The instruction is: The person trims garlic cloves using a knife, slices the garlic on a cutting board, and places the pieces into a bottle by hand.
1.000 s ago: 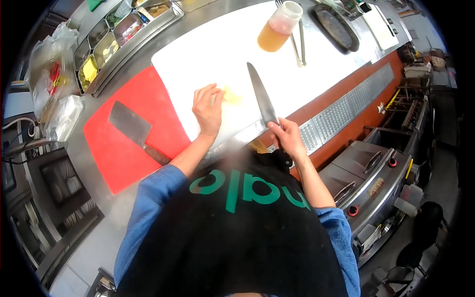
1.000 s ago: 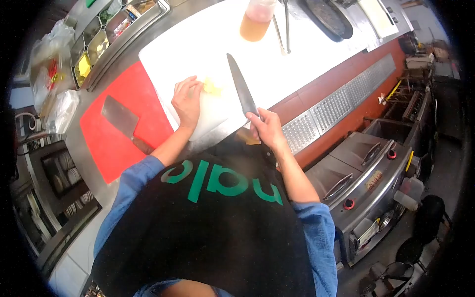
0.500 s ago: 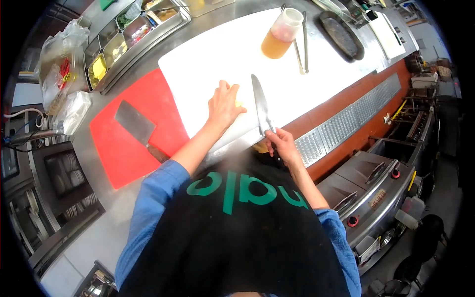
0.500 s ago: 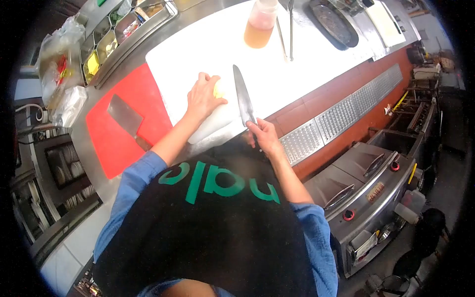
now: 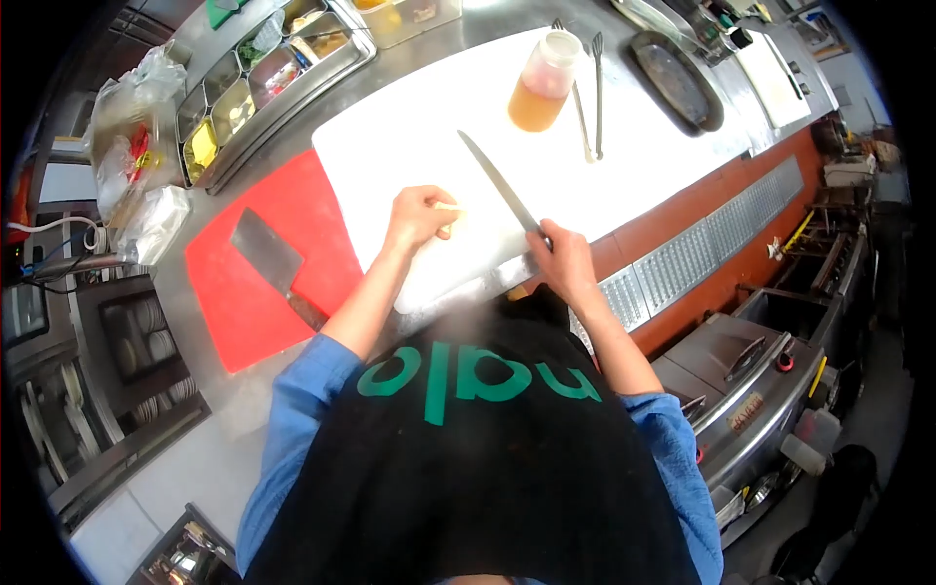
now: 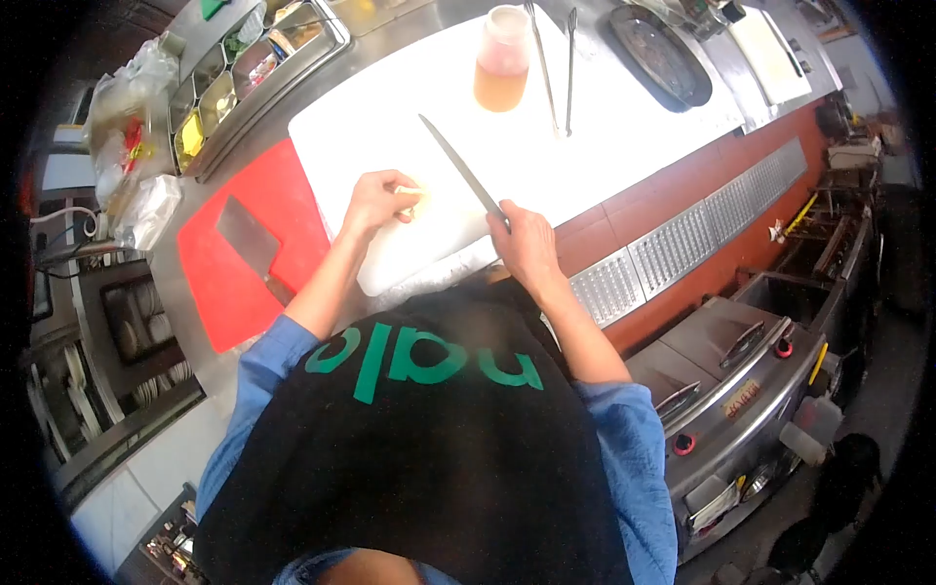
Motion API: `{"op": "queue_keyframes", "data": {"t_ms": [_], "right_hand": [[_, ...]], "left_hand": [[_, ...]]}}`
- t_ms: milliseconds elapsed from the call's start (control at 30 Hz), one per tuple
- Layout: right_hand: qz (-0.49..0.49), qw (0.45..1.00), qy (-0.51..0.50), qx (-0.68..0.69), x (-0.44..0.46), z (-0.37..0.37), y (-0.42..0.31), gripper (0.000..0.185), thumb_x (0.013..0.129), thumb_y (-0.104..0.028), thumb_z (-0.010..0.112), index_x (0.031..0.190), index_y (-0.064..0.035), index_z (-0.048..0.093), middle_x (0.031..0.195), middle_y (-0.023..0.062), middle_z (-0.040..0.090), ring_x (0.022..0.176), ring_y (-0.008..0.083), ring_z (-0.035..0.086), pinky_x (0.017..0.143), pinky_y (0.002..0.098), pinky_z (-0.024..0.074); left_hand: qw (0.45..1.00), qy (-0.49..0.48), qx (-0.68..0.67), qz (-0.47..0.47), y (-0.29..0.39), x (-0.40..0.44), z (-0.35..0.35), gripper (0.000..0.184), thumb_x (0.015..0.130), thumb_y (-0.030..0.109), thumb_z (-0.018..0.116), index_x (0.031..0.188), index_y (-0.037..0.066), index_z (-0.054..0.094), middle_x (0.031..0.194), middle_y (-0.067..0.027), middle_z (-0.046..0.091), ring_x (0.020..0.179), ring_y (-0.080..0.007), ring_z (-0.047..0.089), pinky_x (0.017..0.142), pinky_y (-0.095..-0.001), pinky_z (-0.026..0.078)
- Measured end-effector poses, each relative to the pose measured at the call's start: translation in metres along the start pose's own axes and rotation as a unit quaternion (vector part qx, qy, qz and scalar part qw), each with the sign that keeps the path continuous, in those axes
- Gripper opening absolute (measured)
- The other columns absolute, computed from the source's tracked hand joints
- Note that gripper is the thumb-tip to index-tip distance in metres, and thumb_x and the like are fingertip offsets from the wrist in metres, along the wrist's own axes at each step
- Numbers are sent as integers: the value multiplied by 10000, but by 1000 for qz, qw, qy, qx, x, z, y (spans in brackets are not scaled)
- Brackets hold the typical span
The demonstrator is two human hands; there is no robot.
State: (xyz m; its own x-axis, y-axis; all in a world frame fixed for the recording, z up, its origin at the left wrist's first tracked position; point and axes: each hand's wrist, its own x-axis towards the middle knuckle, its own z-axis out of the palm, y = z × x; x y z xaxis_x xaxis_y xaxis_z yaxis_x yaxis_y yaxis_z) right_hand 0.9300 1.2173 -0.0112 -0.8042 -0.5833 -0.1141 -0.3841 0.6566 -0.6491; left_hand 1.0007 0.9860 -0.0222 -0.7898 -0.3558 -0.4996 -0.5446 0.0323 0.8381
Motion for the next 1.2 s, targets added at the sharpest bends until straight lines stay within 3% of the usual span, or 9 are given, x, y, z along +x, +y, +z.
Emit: {"op": "queue_keyframes", "data": {"t_ms": [100,267,400,567,833,933,1067,1100,1200], "right_hand": [[-30,999,4,-34,17,0,1,190,832,-181,604,807,-11,522,708,190,600,712,409,589,617,485,450],[-71,997,-10,-29,34,7,7,176,832,-162,602,819,-25,492,709,191,596,698,409,586,621,488,457],[-101,995,-1,-6,42,14,13,173,833,-158,602,832,-34,481,685,188,587,678,410,583,600,491,454],[-116,993,-10,28,45,13,19,181,844,-176,604,855,-40,484,680,184,589,649,409,583,590,492,458],[-87,993,-35,75,47,4,17,161,837,-144,619,818,-24,513,742,177,623,701,399,585,606,450,468],[-97,991,-46,73,47,4,19,169,847,-174,605,844,-34,512,723,177,610,681,396,589,610,471,469],[-117,989,-52,79,50,2,21,174,851,-184,600,856,-35,511,719,179,609,669,398,589,610,481,470],[-117,988,-53,82,50,2,21,174,850,-181,601,855,-33,510,719,179,609,670,399,588,610,482,469],[-118,987,-56,88,51,2,22,173,847,-174,605,853,-30,509,718,180,611,674,402,587,611,483,468]], "left_hand": [[994,-11,-106,-12,6,-3,-17,166,734,9,706,879,-43,644,786,-105,650,666,-147,633,522,-258,539],[990,-17,-137,24,102,-15,-39,175,727,6,719,871,-55,643,766,-103,651,650,-153,632,547,-258,545],[992,-42,9,122,191,5,-43,212,730,44,715,910,-30,630,788,-88,657,673,-139,629,587,-252,532],[991,-50,67,107,267,32,-17,215,737,33,727,919,-23,625,822,-85,654,660,-128,622,615,-235,535],[984,-49,138,105,268,77,7,142,726,24,733,838,1,648,772,-79,657,647,-136,628,558,-250,537],[941,-13,307,141,274,73,13,102,729,29,714,807,-4,656,731,-76,650,636,-116,619,536,-243,516],[779,103,509,351,270,68,26,146,669,45,663,796,-24,643,724,-159,646,709,-271,643,644,-316,511],[766,93,499,394,269,68,29,112,663,26,610,759,-32,615,762,-187,622,762,-356,610,678,-373,495],[700,132,534,455,258,74,37,36,682,-24,562,709,-32,584,754,-178,603,743,-368,596,650,-414,481]]}}
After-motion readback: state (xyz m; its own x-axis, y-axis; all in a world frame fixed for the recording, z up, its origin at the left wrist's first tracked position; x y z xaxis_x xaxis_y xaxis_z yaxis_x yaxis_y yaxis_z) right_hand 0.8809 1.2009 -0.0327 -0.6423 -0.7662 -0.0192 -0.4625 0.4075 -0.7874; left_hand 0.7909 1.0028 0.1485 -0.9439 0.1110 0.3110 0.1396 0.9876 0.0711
